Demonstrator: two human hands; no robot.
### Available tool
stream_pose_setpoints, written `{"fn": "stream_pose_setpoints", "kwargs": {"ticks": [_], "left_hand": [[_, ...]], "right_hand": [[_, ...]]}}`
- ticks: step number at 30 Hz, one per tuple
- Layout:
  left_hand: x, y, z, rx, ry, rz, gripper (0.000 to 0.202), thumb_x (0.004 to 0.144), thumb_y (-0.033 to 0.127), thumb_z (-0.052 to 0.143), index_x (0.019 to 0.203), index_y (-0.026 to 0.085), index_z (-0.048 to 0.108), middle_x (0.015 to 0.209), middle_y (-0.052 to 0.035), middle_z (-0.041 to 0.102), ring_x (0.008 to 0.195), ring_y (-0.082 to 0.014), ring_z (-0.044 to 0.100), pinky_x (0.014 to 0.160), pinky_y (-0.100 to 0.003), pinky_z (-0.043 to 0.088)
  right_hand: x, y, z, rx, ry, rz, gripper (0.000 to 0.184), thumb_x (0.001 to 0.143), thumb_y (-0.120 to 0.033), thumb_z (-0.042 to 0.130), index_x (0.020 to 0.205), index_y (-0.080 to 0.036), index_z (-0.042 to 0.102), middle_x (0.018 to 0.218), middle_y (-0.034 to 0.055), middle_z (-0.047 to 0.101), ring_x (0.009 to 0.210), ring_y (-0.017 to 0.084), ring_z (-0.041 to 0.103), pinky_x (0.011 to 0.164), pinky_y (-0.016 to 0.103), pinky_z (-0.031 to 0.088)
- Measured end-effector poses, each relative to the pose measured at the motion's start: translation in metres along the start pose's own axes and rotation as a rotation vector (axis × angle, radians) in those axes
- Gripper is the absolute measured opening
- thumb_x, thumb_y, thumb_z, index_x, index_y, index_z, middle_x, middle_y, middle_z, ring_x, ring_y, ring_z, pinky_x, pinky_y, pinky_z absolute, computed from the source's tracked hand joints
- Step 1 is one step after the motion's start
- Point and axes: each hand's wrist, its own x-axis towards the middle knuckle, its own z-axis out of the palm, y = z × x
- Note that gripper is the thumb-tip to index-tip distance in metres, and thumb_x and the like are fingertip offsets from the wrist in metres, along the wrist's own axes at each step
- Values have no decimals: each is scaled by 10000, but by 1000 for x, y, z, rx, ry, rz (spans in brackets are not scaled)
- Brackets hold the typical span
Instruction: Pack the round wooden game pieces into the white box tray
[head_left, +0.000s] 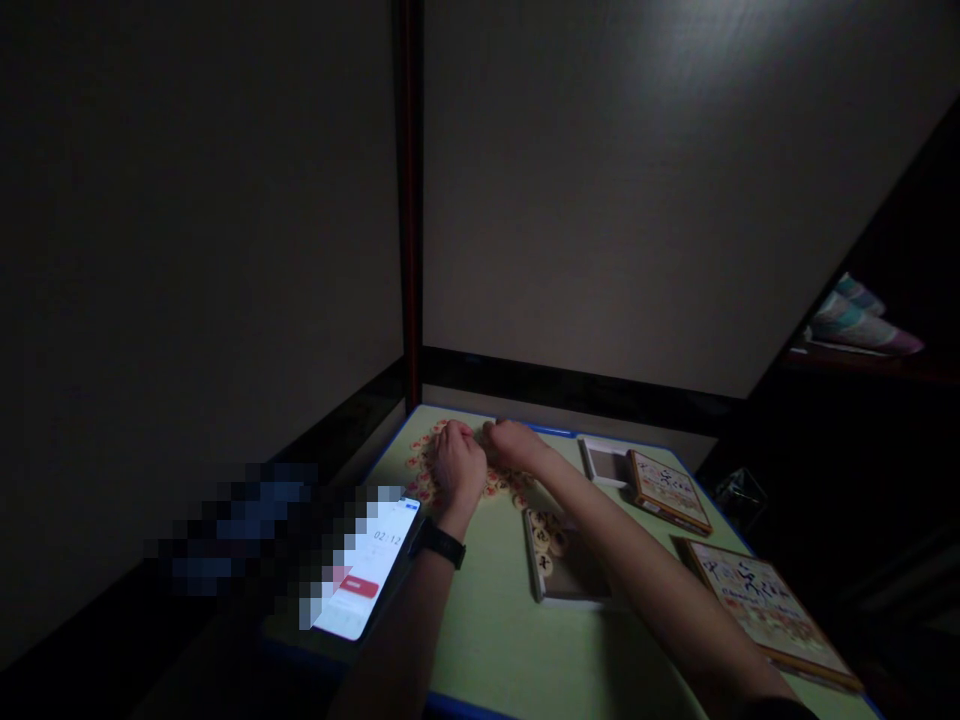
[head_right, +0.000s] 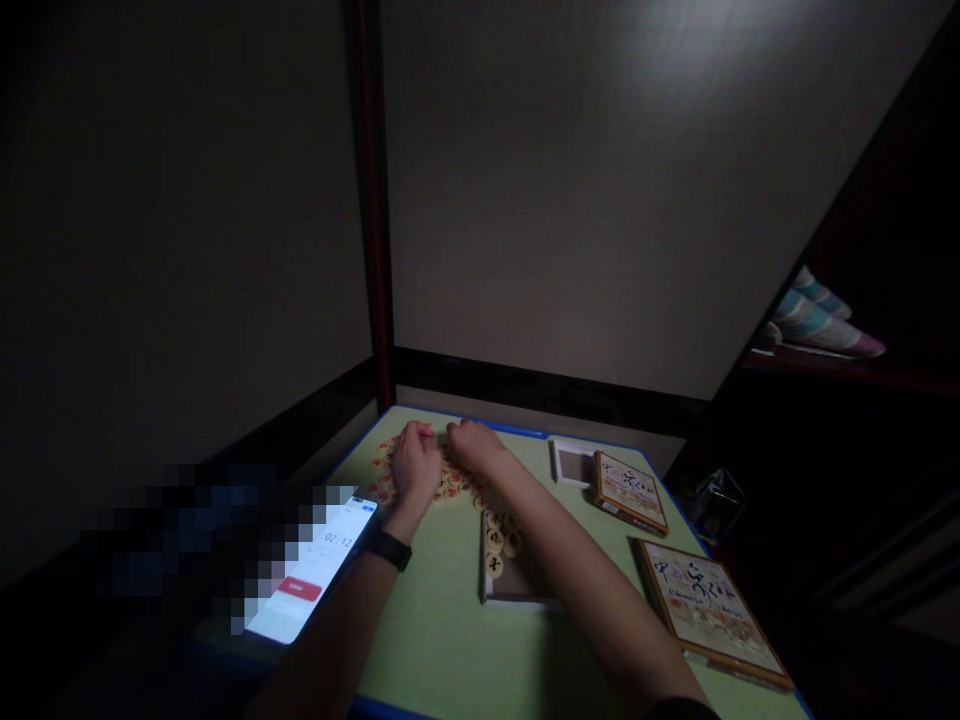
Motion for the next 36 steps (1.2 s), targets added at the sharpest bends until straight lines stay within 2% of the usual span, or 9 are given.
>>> {"fn": "stream_pose_setpoints", "kwargs": {"ticks": [3, 6, 10, 13, 19, 22, 26, 32, 36], "left_hand": [[-6, 9, -7, 115, -160, 26, 191, 887, 141, 430, 871, 220, 602, 865, -50, 699, 845, -206, 638, 737, -285, 431], [-15, 20, -14, 263, -396, 123, 245, 916, 199, 412, 929, 240, 652, 880, -54, 729, 835, -212, 664, 714, -286, 438], [-29, 31, -18, 326, -640, 306, 279, 893, 212, 424, 951, 249, 695, 965, -59, 747, 934, -222, 676, 779, -295, 467], [-37, 32, -17, 319, -734, 369, 299, 865, 212, 439, 982, 260, 709, 988, -47, 752, 971, -216, 674, 823, -295, 479], [-45, 33, -16, 359, -845, 404, 330, 877, 242, 405, 971, 259, 721, 879, -52, 758, 914, -211, 684, 832, -307, 492], [-47, 35, -14, 369, -851, 435, 349, 884, 227, 384, 971, 246, 722, 864, -62, 756, 956, -218, 677, 852, -315, 489], [-49, 33, -11, 356, -834, 473, 360, 881, 208, 372, 967, 242, 719, 981, -66, 752, 995, -230, 671, 867, -334, 490], [-50, 30, -9, 341, -850, 442, 322, 828, 192, 434, 956, 271, 719, 964, -44, 756, 974, -226, 679, 845, -322, 496], [-50, 29, -9, 336, -848, 450, 309, 809, 192, 456, 958, 275, 714, 959, -41, 756, 960, -225, 678, 835, -318, 496]], "right_hand": [[-37, 12, -8, 52, 47, -32, 274, 936, -145, 430, 1169, -134, 572, 1096, 155, 653, 923, 205, 647, 765, 265, 448], [-89, 24, -9, 296, 151, -153, 200, 945, -183, 442, 1060, -144, 601, 989, 112, 640, 862, 186, 614, 779, 270, 447], [-151, 32, 2, 559, 163, -172, 225, 896, -134, 489, 1076, -191, 612, 1035, 82, 624, 868, 171, 606, 787, 277, 469], [-174, 30, 13, 667, 155, -184, 258, 851, -88, 531, 1057, -198, 639, 1063, 76, 636, 932, 174, 610, 825, 273, 469], [-180, 19, 28, 628, 121, -139, 293, 755, -10, 557, 950, -196, 672, 941, 42, 677, 873, 171, 612, 786, 246, 433], [-182, 15, 32, 546, 106, -82, 203, 788, -89, 581, 954, -189, 641, 911, 47, 679, 831, 181, 604, 742, 255, 417], [-182, 10, 36, 479, 85, -58, 128, 857, -182, 554, 972, -180, 612, 943, 74, 685, 838, 191, 613, 734, 264, 414], [-177, 4, 44, 396, 72, -87, 225, 883, -203, 538, 1099, -180, 596, 1019, 98, 693, 926, 219, 641, 779, 285, 422], [-175, 3, 45, 391, 44, -57, 261, 896, -241, 568, 1149, -178, 571, 1054, 103, 696, 948, 231, 652, 779, 285, 430]]}}
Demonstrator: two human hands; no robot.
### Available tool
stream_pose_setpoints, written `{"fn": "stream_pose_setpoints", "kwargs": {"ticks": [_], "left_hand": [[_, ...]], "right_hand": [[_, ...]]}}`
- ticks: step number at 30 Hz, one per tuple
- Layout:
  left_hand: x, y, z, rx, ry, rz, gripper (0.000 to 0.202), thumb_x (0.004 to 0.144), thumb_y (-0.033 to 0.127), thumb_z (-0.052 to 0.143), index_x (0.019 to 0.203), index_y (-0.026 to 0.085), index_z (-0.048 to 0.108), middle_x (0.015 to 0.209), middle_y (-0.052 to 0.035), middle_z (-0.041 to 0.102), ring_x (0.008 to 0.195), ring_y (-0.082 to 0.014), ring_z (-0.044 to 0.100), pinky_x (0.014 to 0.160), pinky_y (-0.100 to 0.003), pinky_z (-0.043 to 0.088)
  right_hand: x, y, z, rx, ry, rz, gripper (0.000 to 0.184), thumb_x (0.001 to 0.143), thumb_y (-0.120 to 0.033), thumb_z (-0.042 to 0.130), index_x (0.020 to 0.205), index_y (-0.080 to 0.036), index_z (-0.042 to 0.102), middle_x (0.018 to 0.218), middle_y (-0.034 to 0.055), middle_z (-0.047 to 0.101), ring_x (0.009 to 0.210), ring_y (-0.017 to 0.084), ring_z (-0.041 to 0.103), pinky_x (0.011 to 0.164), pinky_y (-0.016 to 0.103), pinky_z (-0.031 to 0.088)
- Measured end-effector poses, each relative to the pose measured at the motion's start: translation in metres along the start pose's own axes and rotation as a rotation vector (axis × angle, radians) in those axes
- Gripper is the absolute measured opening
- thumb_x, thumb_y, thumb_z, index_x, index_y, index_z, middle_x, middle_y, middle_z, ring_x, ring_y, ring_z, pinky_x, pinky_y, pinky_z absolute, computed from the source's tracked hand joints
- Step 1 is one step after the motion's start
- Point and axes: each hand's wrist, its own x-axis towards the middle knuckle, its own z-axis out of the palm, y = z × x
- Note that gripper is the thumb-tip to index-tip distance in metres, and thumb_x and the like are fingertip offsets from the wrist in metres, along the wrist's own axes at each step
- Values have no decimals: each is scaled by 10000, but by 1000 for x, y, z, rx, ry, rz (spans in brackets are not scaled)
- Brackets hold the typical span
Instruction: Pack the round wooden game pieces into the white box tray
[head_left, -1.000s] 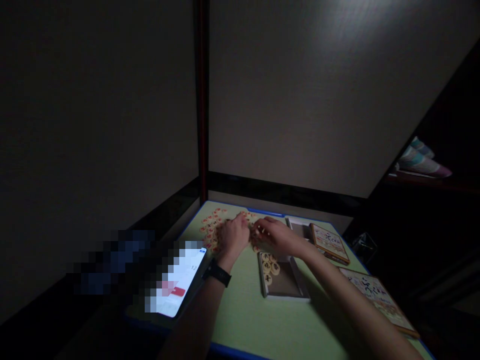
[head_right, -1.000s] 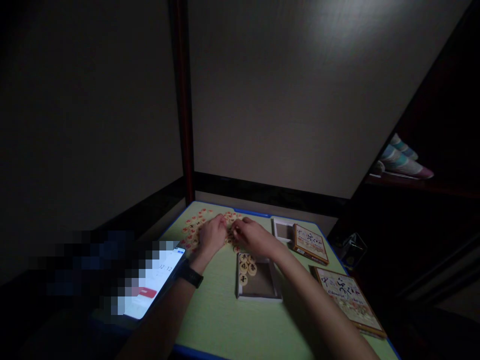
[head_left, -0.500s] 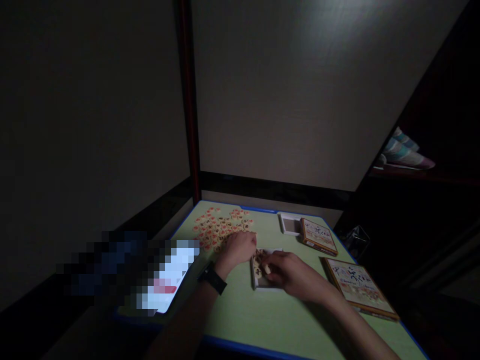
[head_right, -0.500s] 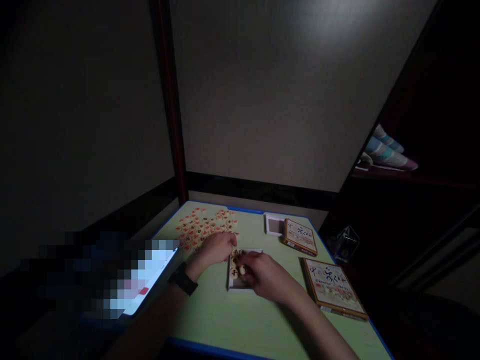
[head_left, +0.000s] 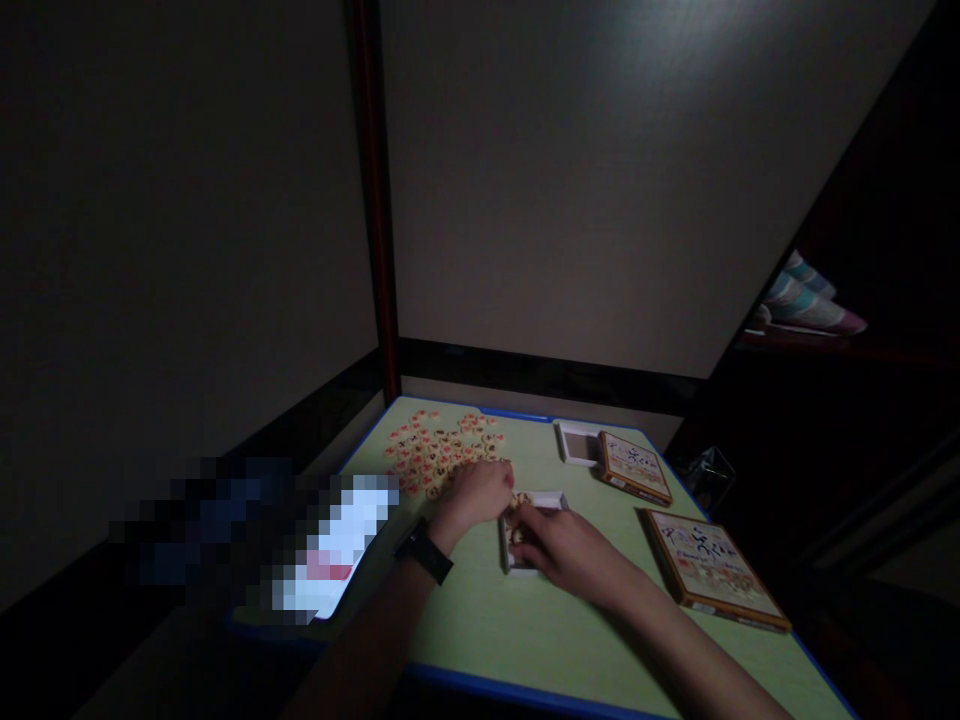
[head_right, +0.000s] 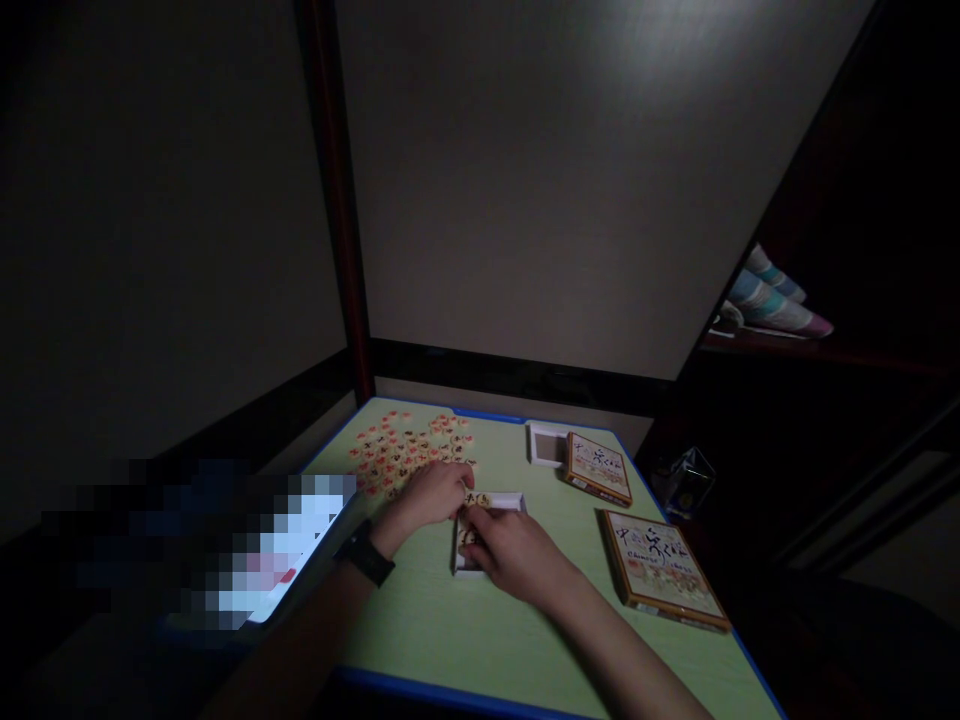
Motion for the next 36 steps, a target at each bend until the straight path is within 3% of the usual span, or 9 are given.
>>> {"fn": "stream_pose_setpoints", "kwargs": {"ticks": [6, 10, 18, 24, 28, 36], "left_hand": [[1, -1, -1, -2, -7, -5, 311, 844, 220, 425, 965, 267, 707, 904, -54, 759, 941, -234, 682, 818, -330, 498], [1, -2, 0, -5, -3, 4, 304, 841, 219, 434, 954, 265, 713, 919, -53, 760, 942, -234, 685, 806, -321, 499], [0, 0, -2, 7, -17, 2, 312, 836, 215, 439, 952, 263, 724, 935, -55, 761, 951, -226, 686, 822, -315, 500], [1, -1, -1, -3, -15, 6, 326, 816, 203, 436, 943, 260, 731, 927, -66, 761, 945, -241, 689, 819, -339, 507], [1, -1, -1, 4, -17, 8, 326, 815, 202, 440, 941, 258, 735, 927, -63, 761, 943, -234, 688, 820, -328, 507], [1, -1, -1, 5, -28, -8, 326, 829, 203, 436, 941, 252, 739, 936, -62, 760, 950, -226, 684, 825, -311, 505]], "right_hand": [[2, 3, 4, 29, 31, 32, 255, 856, -285, 668, 1074, -174, 597, 1042, 111, 696, 975, 245, 642, 799, 288, 438], [5, 3, 8, 84, 45, 32, 175, 828, -232, 698, 973, -170, 623, 999, 103, 697, 940, 227, 641, 783, 276, 444], [7, 5, 14, 147, 87, -25, 66, 856, -159, 618, 921, -168, 630, 974, 93, 693, 914, 205, 630, 795, 275, 450], [5, 5, 16, 145, 115, -28, 156, 787, -67, 584, 901, -169, 615, 949, 84, 683, 877, 203, 623, 769, 273, 452], [5, 7, 19, 125, 142, -39, 184, 802, -87, 571, 961, -172, 612, 1011, 100, 679, 961, 225, 615, 828, 296, 452], [6, 9, 22, 123, 141, -44, 170, 802, -73, 563, 926, -183, 604, 968, 84, 679, 896, 206, 614, 773, 278, 445]]}}
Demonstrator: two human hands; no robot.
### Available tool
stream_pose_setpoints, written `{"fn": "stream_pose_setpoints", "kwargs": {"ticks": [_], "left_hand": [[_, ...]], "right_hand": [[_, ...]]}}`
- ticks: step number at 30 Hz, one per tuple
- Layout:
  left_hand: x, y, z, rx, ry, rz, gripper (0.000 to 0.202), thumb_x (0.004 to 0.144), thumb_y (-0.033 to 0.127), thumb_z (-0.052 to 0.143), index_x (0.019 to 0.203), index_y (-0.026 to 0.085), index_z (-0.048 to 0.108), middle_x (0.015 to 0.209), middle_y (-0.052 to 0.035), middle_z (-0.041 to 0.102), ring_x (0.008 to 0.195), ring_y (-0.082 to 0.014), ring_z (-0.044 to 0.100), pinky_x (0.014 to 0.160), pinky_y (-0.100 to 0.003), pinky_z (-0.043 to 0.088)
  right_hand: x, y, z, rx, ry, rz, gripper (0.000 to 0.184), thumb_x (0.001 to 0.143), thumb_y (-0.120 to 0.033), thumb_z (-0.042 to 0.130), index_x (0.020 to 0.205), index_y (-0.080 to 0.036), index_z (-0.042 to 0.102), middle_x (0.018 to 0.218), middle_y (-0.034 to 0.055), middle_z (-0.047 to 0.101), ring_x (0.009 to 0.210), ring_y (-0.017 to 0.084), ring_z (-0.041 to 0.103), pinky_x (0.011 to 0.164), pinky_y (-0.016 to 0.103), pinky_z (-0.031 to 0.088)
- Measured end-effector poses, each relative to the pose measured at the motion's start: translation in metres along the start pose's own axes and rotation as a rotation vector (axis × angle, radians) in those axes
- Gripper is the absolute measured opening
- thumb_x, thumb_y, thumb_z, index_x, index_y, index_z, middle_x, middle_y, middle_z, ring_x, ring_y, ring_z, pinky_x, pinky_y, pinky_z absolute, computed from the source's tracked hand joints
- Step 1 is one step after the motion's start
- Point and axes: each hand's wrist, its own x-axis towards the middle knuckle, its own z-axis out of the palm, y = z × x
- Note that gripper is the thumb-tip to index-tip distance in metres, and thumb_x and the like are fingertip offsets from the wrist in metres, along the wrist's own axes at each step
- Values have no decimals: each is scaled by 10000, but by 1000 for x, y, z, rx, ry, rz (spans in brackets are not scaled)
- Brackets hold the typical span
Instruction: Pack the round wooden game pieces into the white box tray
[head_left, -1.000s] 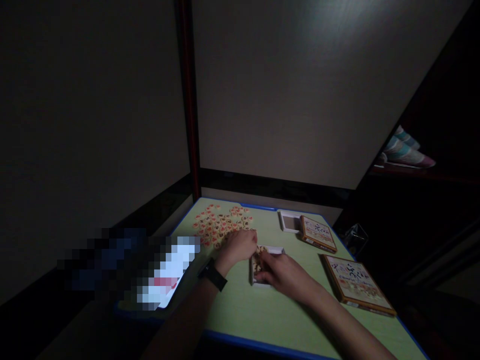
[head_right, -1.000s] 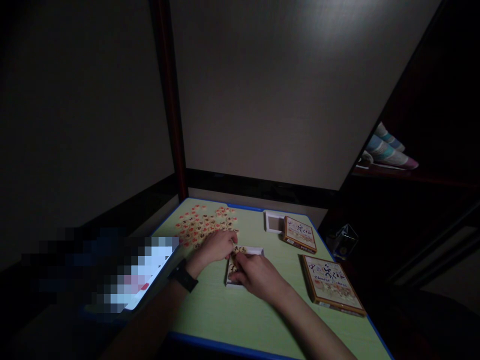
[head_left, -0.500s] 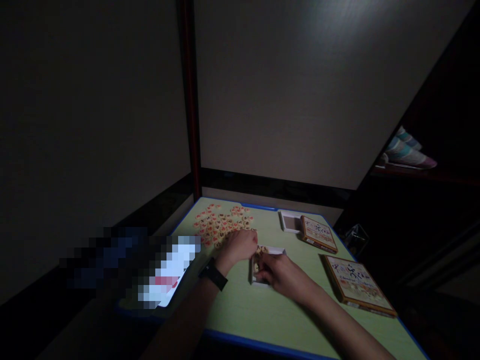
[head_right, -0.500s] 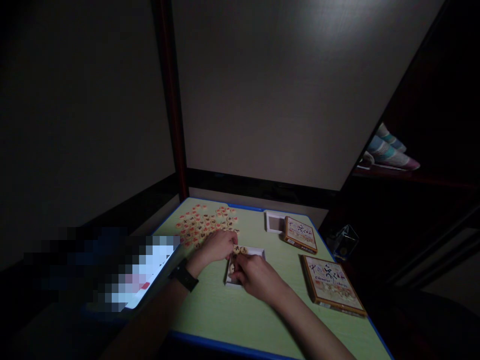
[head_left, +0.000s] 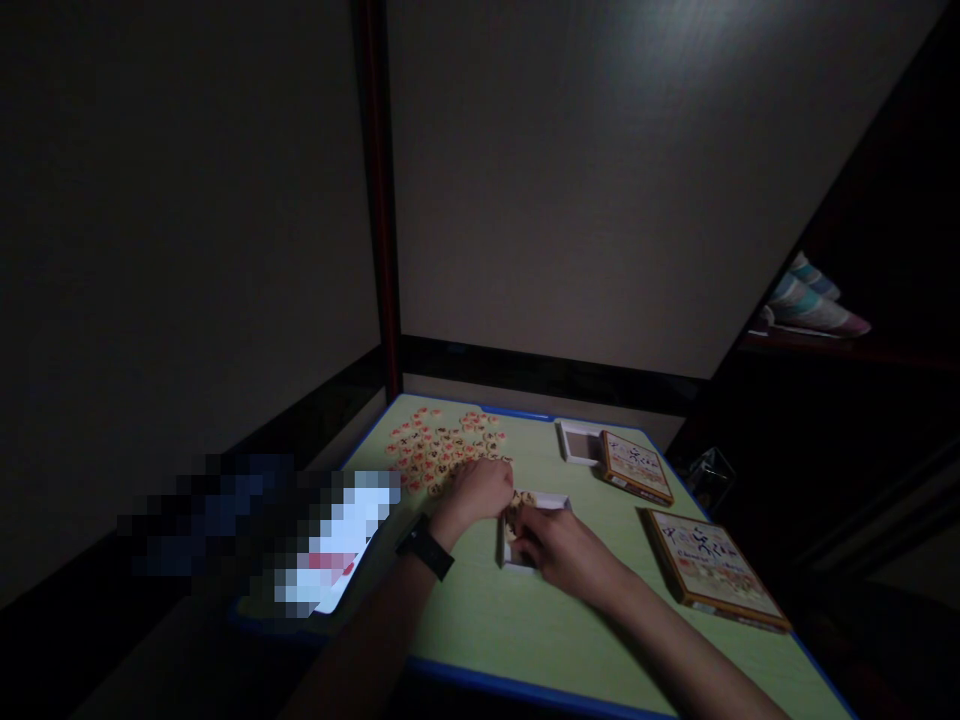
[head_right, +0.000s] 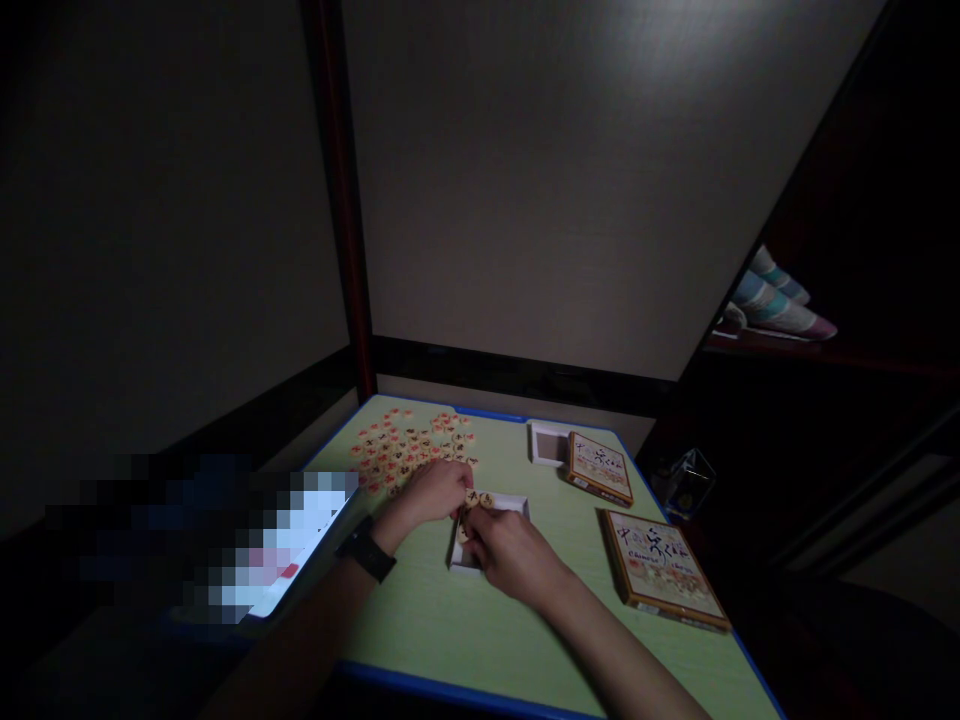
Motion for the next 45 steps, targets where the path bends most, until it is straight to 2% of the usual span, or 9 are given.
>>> {"fn": "stream_pose_setpoints", "kwargs": {"ticks": [14, 26, 45], "left_hand": [[-6, 6, -10, 12, -44, -27, 332, 836, 202, 419, 948, 232, 730, 899, -74, 759, 935, -225, 690, 823, -317, 508], [-3, 2, -4, 21, -34, 1, 336, 815, 199, 430, 961, 241, 729, 954, -68, 760, 968, -227, 685, 850, -323, 507], [-5, 4, -8, 32, -57, -1, 327, 818, 206, 440, 959, 241, 733, 960, -74, 759, 974, -233, 686, 864, -326, 507]], "right_hand": [[1, -3, -3, 9, 1, -7, 205, 780, -51, 570, 936, -174, 617, 965, 90, 692, 925, 221, 626, 799, 290, 456], [1, 1, 1, 5, 64, -46, 236, 738, -39, 580, 917, -190, 613, 950, 68, 687, 892, 194, 622, 766, 257, 455], [0, -1, 0, -39, 23, -18, 201, 760, -47, 559, 901, -178, 616, 924, 77, 684, 867, 196, 620, 748, 263, 442]]}}
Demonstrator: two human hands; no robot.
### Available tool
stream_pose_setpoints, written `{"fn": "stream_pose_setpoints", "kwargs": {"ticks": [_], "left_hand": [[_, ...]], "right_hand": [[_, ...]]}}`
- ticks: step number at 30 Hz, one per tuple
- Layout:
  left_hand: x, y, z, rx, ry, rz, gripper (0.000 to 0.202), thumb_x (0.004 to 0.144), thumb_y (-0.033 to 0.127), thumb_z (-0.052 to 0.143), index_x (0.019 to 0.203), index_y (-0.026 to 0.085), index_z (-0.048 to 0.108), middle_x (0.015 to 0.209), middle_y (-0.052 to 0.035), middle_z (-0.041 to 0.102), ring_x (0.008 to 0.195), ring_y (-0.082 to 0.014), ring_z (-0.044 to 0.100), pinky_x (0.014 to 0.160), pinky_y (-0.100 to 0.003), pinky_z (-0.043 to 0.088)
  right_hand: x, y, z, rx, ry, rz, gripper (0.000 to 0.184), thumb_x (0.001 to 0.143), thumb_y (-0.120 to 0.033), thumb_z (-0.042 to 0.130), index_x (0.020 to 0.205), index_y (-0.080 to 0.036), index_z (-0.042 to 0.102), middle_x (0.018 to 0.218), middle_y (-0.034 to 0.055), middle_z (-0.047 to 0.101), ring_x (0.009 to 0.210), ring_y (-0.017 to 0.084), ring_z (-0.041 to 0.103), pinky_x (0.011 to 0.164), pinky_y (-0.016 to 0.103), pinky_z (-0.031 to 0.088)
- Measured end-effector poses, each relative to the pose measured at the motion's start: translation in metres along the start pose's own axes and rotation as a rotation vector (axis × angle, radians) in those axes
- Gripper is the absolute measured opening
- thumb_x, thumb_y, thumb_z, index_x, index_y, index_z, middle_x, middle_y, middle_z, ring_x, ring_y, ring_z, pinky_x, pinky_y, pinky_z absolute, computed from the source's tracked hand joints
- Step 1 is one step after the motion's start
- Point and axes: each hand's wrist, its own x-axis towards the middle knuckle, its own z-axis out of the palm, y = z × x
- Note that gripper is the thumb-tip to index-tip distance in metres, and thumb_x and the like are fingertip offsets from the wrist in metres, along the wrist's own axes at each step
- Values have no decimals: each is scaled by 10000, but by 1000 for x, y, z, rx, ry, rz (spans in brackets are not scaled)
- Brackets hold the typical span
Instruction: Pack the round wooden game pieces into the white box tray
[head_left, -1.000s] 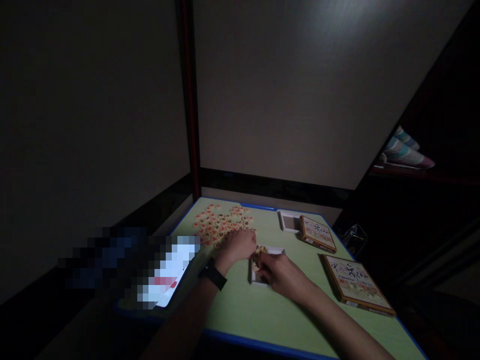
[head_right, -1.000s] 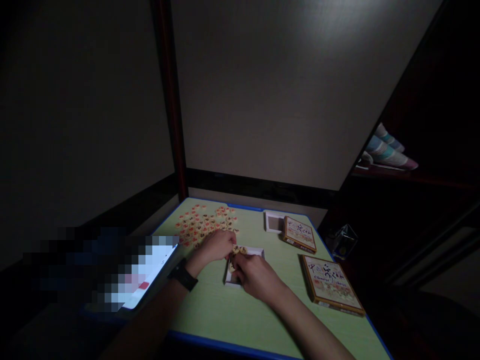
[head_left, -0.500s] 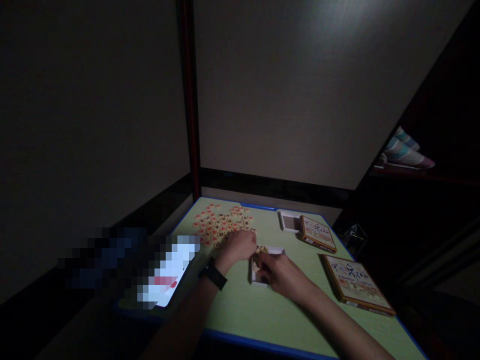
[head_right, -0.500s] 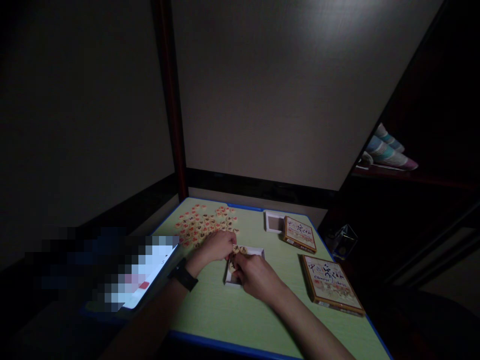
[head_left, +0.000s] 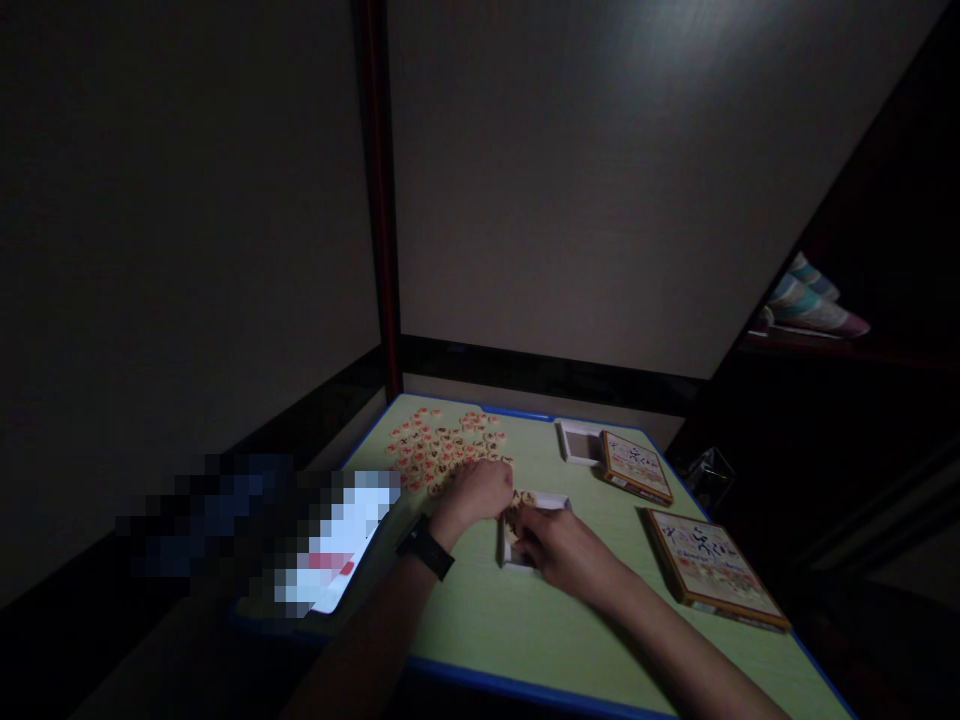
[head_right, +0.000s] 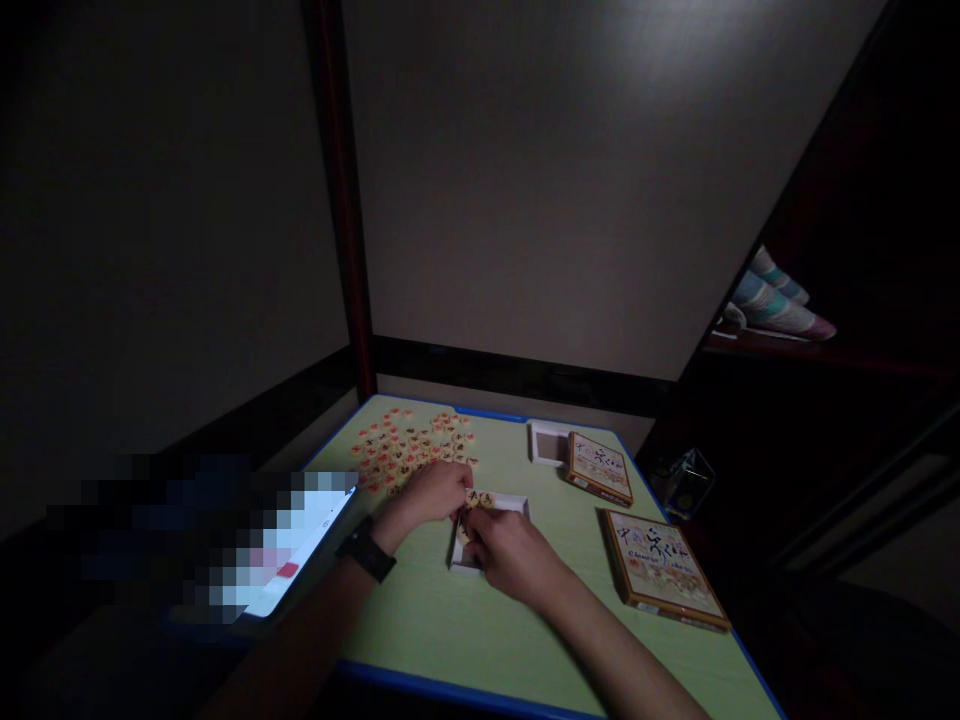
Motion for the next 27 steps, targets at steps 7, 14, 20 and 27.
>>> {"fn": "stream_pose_setpoints", "kwargs": {"ticks": [7, 14, 20, 27], "left_hand": [[1, -1, 3, 25, 19, 2, 311, 821, 193, 448, 954, 233, 727, 1006, -83, 751, 998, -237, 680, 868, -330, 506], [-2, 2, 0, 49, 94, 22, 297, 884, 206, 406, 958, 230, 693, 993, -88, 744, 952, -242, 689, 818, -340, 513], [-1, 1, 0, 66, 141, -3, 259, 912, 213, 405, 1009, 235, 644, 953, -80, 736, 904, -228, 693, 763, -315, 502], [5, -5, 8, 169, 261, -51, 282, 950, 228, 359, 1067, 214, 614, 959, -115, 723, 903, -249, 694, 766, -343, 504]], "right_hand": [[-1, -2, -3, 22, -3, 1, 219, 743, -29, 555, 891, -181, 610, 928, 70, 683, 871, 196, 621, 747, 259, 436], [-2, -9, -15, -73, -30, 26, 151, 743, -81, 599, 838, -198, 613, 818, 33, 680, 754, 177, 607, 655, 242, 383], [-5, -9, -25, -39, -10, 33, 207, 691, -74, 600, 842, -213, 622, 756, -1, 681, 671, 155, 595, 602, 231, 353], [3, 10, -25, 195, 430, 216, 175, 864, -233, 481, 999, -205, 589, 842, 30, 718, 611, 156, 624, 601, 258, 435]]}}
